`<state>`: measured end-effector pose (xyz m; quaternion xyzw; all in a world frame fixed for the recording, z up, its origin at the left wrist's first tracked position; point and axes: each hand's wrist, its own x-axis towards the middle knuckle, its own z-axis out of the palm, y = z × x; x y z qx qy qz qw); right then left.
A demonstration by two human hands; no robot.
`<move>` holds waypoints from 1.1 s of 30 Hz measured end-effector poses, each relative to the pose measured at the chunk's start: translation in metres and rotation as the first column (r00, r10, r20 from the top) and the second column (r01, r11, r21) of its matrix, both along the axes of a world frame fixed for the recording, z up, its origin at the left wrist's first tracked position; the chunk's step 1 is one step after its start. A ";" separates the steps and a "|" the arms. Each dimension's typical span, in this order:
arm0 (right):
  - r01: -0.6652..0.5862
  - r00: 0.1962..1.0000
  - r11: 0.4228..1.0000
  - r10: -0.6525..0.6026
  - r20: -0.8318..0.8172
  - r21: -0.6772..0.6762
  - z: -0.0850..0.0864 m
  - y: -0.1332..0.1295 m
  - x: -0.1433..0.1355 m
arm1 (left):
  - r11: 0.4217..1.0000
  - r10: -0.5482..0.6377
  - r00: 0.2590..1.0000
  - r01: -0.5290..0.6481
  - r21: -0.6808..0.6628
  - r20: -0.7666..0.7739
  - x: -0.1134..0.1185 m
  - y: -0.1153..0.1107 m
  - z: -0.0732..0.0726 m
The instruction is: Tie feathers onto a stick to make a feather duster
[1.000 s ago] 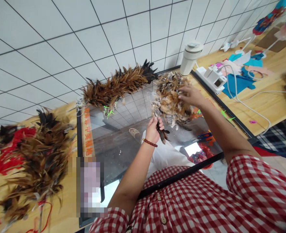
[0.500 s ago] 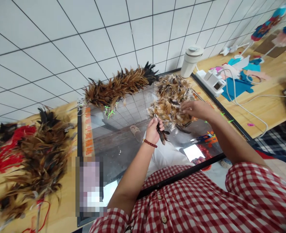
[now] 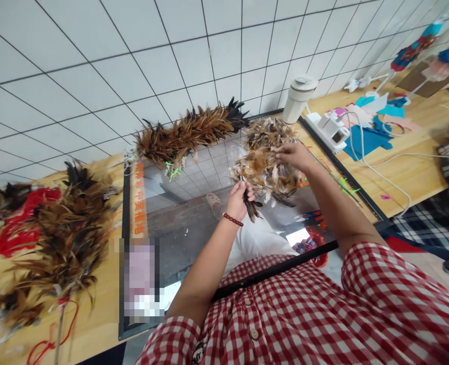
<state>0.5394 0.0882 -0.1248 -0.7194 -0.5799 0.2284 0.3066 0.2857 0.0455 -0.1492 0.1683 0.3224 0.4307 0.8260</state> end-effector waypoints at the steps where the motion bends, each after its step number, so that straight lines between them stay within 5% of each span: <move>1: 0.055 0.989 0.998 -0.051 -0.142 0.028 0.004 0.003 0.009 | 1.000 0.001 1.000 -0.001 0.001 0.002 0.000 0.000 0.000; 4: 0.183 0.904 0.983 -0.161 -0.397 0.017 0.017 0.005 0.030 | 1.000 0.002 1.000 -0.002 0.005 0.011 0.001 0.002 -0.002; 6: 0.211 0.900 0.977 -0.208 -0.382 -0.035 0.025 0.002 0.040 | 1.000 -0.001 1.000 0.001 0.007 0.017 0.002 0.002 -0.002; 9: 0.163 0.986 0.980 -0.167 -0.026 -0.112 0.038 0.000 0.048 | 1.000 -0.005 0.999 0.005 -0.011 0.033 0.002 0.001 -0.001; 12: 0.123 0.896 0.992 -0.101 0.432 -0.022 0.054 0.006 0.033 | 0.999 -0.011 0.996 0.015 -0.046 0.083 -0.008 0.001 0.002; 14: 0.011 0.841 0.997 -0.049 0.538 0.074 0.063 0.016 0.001 | 0.998 0.032 0.990 -0.026 -0.049 0.139 -0.024 0.005 0.005; 17: -0.276 0.812 0.960 0.212 0.544 0.037 0.066 0.033 -0.076 | 0.985 0.172 0.961 -0.170 -0.026 0.217 -0.056 0.018 0.010; 20: -0.453 0.746 0.889 0.422 0.515 -0.072 0.054 0.051 -0.155 | 0.938 0.341 0.905 -0.345 -0.030 0.256 -0.085 0.031 0.013; 23: -0.520 0.697 0.846 0.501 0.513 -0.120 0.034 0.076 -0.214 | 0.890 0.450 0.854 -0.452 -0.055 0.262 -0.103 0.039 0.013; 29: -0.593 0.609 0.798 0.533 0.587 -0.110 0.001 0.115 -0.273 | 0.861 0.507 0.838 -0.503 -0.075 0.203 -0.114 0.050 0.008; 33: -0.586 0.638 0.807 0.515 0.572 -0.074 -0.010 0.120 -0.284 | 0.864 0.503 0.837 -0.493 -0.102 0.216 -0.116 0.052 0.005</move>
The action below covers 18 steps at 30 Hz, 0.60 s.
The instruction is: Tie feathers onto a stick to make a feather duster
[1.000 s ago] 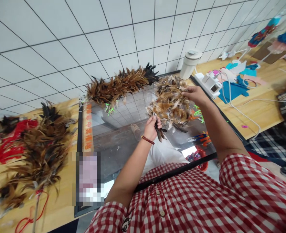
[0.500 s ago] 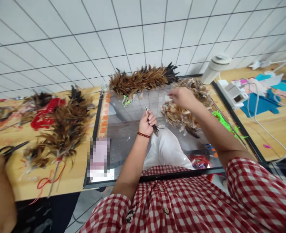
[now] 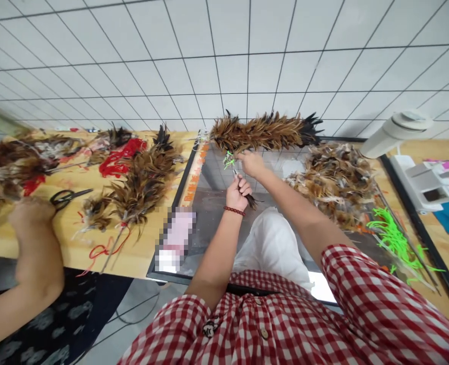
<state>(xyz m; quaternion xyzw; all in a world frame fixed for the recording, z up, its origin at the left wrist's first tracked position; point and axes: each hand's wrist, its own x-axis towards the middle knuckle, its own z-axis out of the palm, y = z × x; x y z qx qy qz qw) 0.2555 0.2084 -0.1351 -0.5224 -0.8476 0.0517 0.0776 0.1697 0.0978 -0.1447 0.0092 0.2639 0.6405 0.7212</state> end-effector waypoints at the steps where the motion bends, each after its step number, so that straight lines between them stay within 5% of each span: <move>1: 0.029 0.999 1.000 -0.029 -0.014 0.006 -0.001 0.000 0.002 | 1.000 -0.002 1.000 0.002 -0.005 0.009 0.000 0.000 -0.001; 9: 0.387 0.891 0.911 -0.409 -0.198 -0.144 0.002 0.008 0.031 | 0.999 -0.002 0.998 0.006 -0.050 0.068 0.005 0.004 -0.001; 12: 0.423 0.855 0.887 -0.459 -0.242 -0.186 -0.001 0.011 0.028 | 0.999 -0.005 0.996 0.009 -0.053 0.092 0.005 0.004 0.000; 14: 0.331 0.898 0.936 -0.351 -0.265 -0.120 -0.004 0.012 0.021 | 0.999 -0.001 0.994 0.007 -0.051 0.106 0.005 0.004 -0.001; 18: -0.062 0.968 0.997 0.073 -0.238 0.054 -0.006 0.011 0.005 | 0.999 0.009 0.991 -0.004 -0.037 0.132 0.005 0.003 -0.002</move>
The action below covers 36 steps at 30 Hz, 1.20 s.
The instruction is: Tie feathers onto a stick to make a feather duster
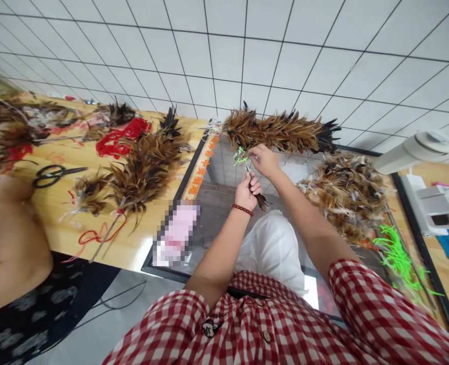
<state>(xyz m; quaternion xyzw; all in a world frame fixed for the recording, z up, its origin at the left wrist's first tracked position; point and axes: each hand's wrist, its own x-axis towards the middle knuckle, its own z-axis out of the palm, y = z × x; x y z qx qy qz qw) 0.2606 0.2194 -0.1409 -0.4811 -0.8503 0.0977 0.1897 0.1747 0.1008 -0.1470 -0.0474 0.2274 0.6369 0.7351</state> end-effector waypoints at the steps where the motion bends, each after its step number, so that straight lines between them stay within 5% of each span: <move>1: -0.065 0.997 0.998 0.064 0.036 0.013 0.000 0.000 -0.002 | 1.000 0.002 1.000 -0.002 0.002 0.002 0.000 0.000 0.000; 4: -0.131 0.981 0.991 0.129 0.144 0.006 0.001 0.001 0.002 | 1.000 0.005 1.000 -0.005 0.000 0.006 0.001 0.000 0.000; 10: 0.029 0.996 0.999 -0.030 0.080 0.019 -0.004 -0.006 0.020 | 1.000 -0.007 1.000 0.006 -0.020 -0.018 0.002 0.000 0.003; 16: -0.268 0.909 0.963 0.240 0.341 0.038 0.004 -0.008 -0.001 | 1.000 0.001 1.000 -0.001 0.016 -0.017 0.002 0.000 0.002; 19: -0.289 0.879 0.956 0.245 0.410 0.048 0.004 -0.009 0.002 | 1.000 -0.003 1.000 0.003 0.031 0.014 0.002 0.000 0.000; 27: 0.017 0.998 1.000 -0.018 0.067 0.009 -0.008 -0.021 0.032 | 1.000 -0.020 0.999 0.019 0.023 0.028 0.003 0.001 -0.001; 31: 0.151 0.988 0.988 -0.151 -0.005 0.017 0.004 -0.016 0.002 | 1.000 -0.006 0.999 0.006 0.015 0.033 0.002 0.001 -0.001; 36: 0.256 0.961 0.961 -0.242 0.130 -0.106 0.021 0.012 -0.043 | 1.000 0.018 0.999 -0.019 0.017 0.041 0.001 0.000 -0.001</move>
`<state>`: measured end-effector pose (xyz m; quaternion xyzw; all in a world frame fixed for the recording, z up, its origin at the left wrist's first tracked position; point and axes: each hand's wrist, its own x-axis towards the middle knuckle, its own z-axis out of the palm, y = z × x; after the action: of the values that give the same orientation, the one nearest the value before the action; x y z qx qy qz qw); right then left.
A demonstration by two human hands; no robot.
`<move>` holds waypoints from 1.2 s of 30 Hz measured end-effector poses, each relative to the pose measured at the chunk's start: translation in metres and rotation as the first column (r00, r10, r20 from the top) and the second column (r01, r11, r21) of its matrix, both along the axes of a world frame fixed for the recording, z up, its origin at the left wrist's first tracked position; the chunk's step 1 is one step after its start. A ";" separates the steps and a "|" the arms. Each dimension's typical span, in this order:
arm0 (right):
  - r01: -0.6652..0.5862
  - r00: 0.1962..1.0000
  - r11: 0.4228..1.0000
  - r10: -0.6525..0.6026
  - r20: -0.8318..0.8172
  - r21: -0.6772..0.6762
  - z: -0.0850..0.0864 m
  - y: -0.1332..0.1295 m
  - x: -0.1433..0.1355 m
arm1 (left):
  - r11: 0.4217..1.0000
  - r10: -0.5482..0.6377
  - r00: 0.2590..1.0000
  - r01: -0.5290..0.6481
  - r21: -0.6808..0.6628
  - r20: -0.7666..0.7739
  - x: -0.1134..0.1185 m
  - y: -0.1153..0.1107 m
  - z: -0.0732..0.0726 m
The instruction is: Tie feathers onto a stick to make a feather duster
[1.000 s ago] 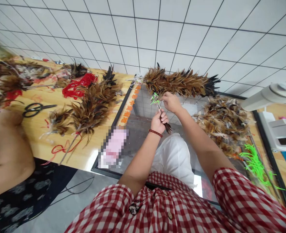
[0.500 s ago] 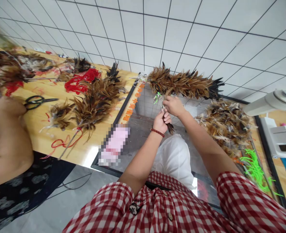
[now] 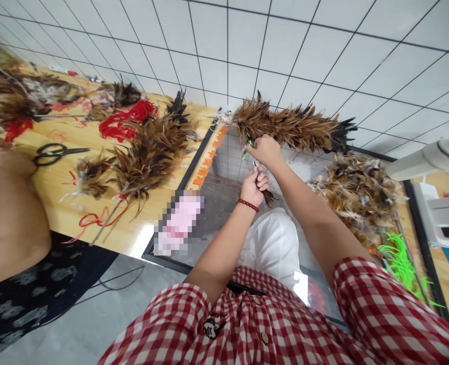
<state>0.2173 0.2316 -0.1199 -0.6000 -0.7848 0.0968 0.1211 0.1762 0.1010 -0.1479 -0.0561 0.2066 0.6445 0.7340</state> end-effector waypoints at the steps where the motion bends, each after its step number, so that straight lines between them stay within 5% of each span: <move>1: 0.019 1.000 0.999 -0.019 -0.007 -0.048 0.003 0.007 -0.003 | 1.000 0.002 1.000 -0.002 -0.006 -0.002 0.000 0.000 0.000; 9: -0.010 0.901 0.902 -0.179 -0.396 -0.431 0.026 0.022 0.023 | 1.000 0.001 1.000 -0.001 -0.006 0.007 0.000 0.001 0.000; 14: 0.062 0.993 0.975 -0.081 -0.081 -0.212 0.027 0.002 0.036 | 1.000 -0.005 1.000 0.005 -0.009 0.012 0.000 0.001 0.000; 17: 0.102 0.992 0.974 -0.086 0.087 -0.202 0.017 -0.008 0.036 | 1.000 -0.002 1.000 0.003 -0.012 0.025 0.000 0.001 0.002; 24: 0.095 0.977 0.879 -0.172 -0.126 -0.466 0.019 -0.028 0.055 | 1.000 -0.008 0.999 0.007 0.011 0.047 0.000 0.001 0.002; 29: -0.012 0.711 0.760 -0.450 -0.540 -0.650 0.023 -0.063 0.096 | 1.000 -0.012 0.999 0.012 0.012 0.033 0.000 0.002 0.002; 33: -0.120 0.493 0.827 -0.430 -0.756 -0.549 0.006 -0.092 0.126 | 1.000 -0.012 1.000 0.012 -0.011 -0.003 -0.001 0.002 0.004; 36: -0.046 0.438 0.906 -0.359 -0.824 -0.420 -0.007 -0.107 0.142 | 1.000 -0.015 0.999 0.014 -0.002 -0.052 -0.001 0.002 0.004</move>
<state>0.3588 0.1246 -0.1268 -0.5428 -0.5091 0.5338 0.4016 0.1748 0.1033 -0.1439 -0.0385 0.2265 0.6402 0.7330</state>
